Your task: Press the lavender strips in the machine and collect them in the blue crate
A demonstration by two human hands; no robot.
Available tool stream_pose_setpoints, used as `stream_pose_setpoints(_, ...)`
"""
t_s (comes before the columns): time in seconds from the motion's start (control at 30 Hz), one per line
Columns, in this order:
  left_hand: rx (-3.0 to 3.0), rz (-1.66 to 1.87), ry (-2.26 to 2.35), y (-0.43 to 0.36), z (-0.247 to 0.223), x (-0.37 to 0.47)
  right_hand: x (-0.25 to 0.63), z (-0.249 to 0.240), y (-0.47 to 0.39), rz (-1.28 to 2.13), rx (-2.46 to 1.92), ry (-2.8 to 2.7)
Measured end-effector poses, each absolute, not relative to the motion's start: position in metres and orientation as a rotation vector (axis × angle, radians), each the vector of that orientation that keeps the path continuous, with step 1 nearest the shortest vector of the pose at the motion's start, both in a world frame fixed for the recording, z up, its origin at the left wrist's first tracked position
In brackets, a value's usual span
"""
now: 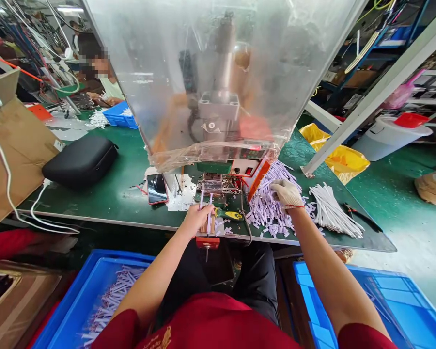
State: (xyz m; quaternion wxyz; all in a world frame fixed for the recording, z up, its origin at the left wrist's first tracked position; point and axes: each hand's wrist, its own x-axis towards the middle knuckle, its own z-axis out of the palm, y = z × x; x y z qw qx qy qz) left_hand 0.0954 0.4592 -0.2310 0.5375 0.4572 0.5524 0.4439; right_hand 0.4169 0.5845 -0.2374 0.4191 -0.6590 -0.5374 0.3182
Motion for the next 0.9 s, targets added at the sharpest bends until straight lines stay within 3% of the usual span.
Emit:
stream_pose_setpoints(0.13,0.968,1.135,1.171,0.443,-0.218,0.074,0.411,-0.229,0.534,1.089,-1.207,-0.997)
stream_pose_setpoints(0.33,0.803,1.293,1.029,0.408,-0.215,0.057,0.32,-0.219,0.45,1.624,-1.071,-1.275)
stream_pose_setpoints(0.57,0.727,1.368,1.056,0.388,-0.221,0.054,0.225,-0.243,0.467,1.607,-1.087,-1.183)
stream_pose_setpoints(0.9,0.769,1.326,1.066,0.373,-0.235,0.042,0.214,-0.242,0.48,1.664,-1.074,-1.031)
